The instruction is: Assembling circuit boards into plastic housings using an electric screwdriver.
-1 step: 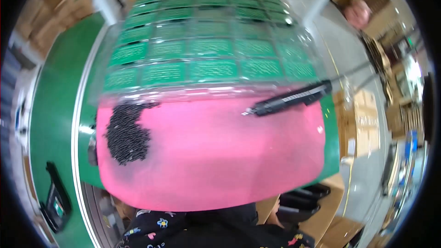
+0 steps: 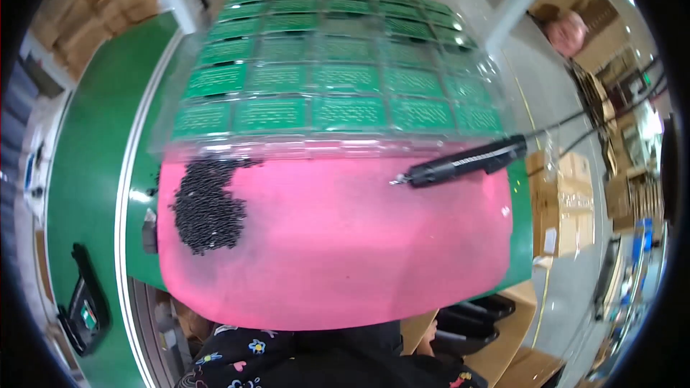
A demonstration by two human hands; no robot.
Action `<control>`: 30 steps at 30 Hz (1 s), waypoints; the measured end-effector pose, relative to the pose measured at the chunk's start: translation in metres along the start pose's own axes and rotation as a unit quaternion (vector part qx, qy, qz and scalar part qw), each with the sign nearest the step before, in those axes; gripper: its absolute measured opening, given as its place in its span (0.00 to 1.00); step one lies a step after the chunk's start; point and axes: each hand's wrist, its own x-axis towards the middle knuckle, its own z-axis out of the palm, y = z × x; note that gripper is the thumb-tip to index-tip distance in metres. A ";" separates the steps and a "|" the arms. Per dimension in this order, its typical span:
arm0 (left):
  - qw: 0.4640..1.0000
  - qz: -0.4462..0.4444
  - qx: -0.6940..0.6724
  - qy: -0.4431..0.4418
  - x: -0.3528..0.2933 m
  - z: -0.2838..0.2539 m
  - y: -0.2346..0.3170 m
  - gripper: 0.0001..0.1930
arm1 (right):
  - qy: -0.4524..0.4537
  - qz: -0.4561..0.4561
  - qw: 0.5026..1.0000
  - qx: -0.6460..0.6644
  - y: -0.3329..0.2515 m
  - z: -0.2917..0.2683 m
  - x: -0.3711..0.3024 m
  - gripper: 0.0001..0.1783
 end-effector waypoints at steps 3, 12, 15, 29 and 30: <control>0.999 0.029 -0.033 -0.021 -0.013 0.014 0.002 0.10 | 0.066 -0.030 0.991 0.116 0.068 -0.051 -0.041 0.44; 0.982 0.091 -0.085 -0.140 -0.049 0.095 0.082 0.09 | 0.335 -0.081 0.842 0.415 0.054 -0.274 -0.149 0.35; 0.971 0.117 -0.086 -0.188 -0.057 0.104 0.119 0.08 | 0.292 -0.015 0.805 0.517 0.108 -0.331 -0.104 0.29; 0.863 0.327 -0.174 -0.344 -0.125 0.026 0.274 0.04 | 0.662 -0.465 0.379 0.450 -0.148 -0.374 -0.206 0.31; 0.862 0.338 -0.167 -0.338 -0.126 0.010 0.284 0.04 | 0.552 -0.600 0.369 0.446 -0.171 -0.361 -0.223 0.30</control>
